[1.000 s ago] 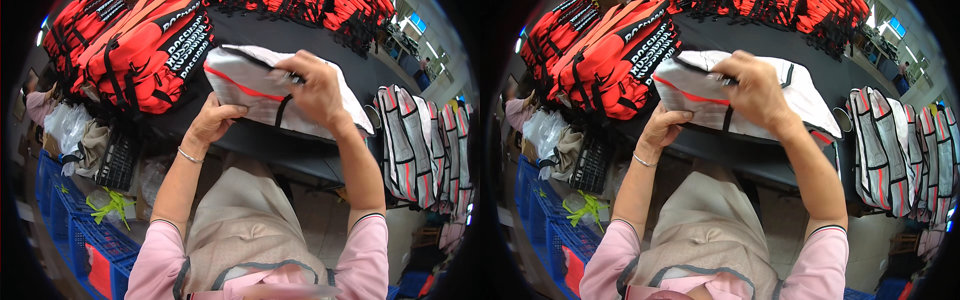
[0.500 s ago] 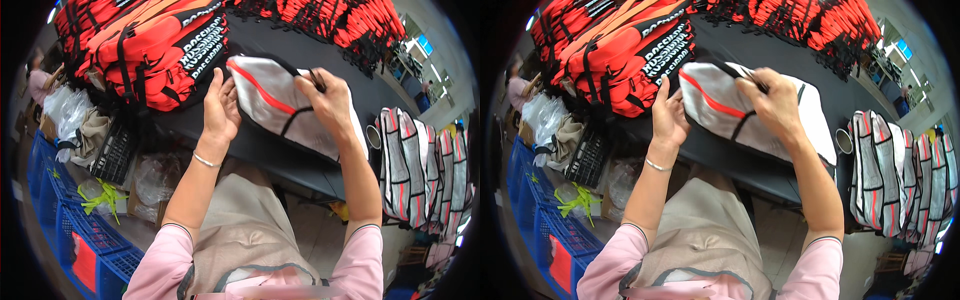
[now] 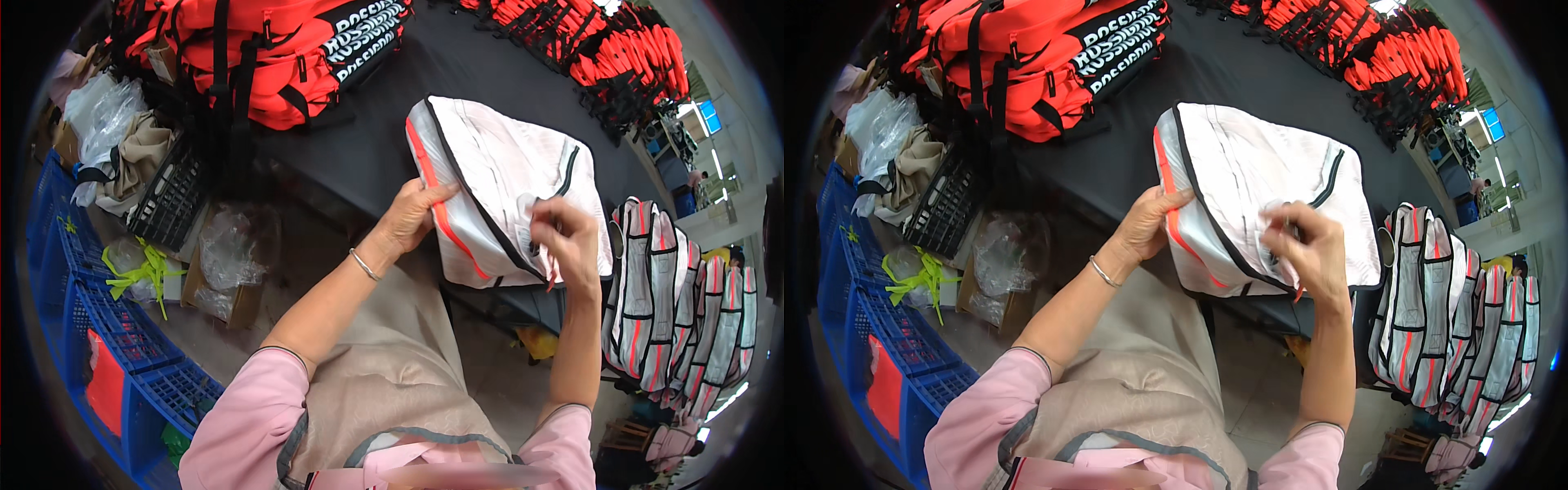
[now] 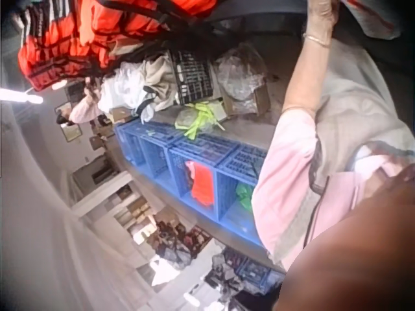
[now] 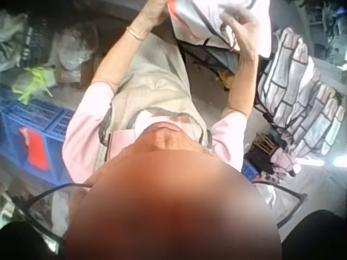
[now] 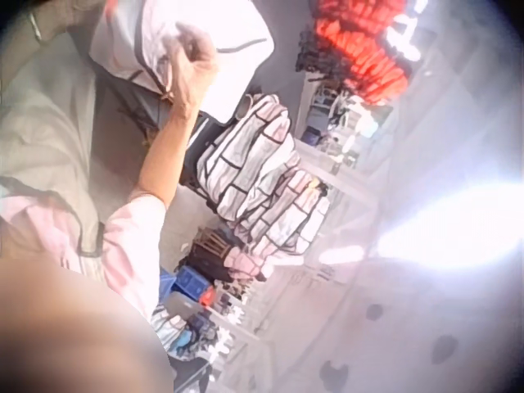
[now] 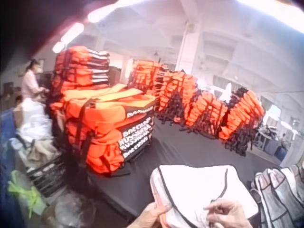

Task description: Inspecting and trimming loose threads on manufactured backpacks and gear bags.

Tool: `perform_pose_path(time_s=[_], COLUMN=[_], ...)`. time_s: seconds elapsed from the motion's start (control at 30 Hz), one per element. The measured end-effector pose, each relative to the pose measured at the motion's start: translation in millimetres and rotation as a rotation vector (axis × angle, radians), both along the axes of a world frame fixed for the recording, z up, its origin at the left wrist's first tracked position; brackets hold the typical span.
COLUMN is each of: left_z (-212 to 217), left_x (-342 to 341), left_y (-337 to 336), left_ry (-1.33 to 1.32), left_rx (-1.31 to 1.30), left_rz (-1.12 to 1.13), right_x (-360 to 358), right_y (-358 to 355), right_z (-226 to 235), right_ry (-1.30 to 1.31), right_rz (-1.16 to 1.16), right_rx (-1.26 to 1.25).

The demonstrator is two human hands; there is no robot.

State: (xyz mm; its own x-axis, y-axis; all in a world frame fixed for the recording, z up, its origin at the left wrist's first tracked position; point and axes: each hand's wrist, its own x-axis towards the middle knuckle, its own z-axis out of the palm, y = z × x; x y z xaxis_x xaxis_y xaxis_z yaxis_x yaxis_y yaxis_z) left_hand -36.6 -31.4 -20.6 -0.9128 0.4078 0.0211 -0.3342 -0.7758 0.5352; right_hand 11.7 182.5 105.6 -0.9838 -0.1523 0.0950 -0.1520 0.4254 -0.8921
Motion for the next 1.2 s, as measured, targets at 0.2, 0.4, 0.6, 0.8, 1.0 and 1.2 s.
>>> perform_pose_path(time_s=[0.2, 0.4, 0.6, 0.8, 1.0, 1.2], left_z=[3, 5, -22, -19, -42, -25], left_x=[40, 68, 55, 31, 3, 15], left_y=[24, 34, 9, -8, 8, -3], left_ry=[0.147, 0.298, -0.153, -0.006, -0.230, -0.200], left_rx=[-0.223, -0.523, 0.119, 0.064, 0.039, -0.094], left_rz=[0.211, 0.280, -0.030, -0.027, -0.123, -0.055], right_x=[-59, -82, -80, -57, -46, -51], right_y=[-74, -91, -88, -83, -91, -91], right_z=[16, -13, -8, -7, -16, -21], right_ry=[0.176, 0.131, 0.197, 0.336, 0.179, 0.187], right_rz=[0.044, 0.171, 0.175, 0.177, 0.015, 0.051], right_rx=[0.661, 0.975, 0.827, 0.704, 0.876, 0.863])
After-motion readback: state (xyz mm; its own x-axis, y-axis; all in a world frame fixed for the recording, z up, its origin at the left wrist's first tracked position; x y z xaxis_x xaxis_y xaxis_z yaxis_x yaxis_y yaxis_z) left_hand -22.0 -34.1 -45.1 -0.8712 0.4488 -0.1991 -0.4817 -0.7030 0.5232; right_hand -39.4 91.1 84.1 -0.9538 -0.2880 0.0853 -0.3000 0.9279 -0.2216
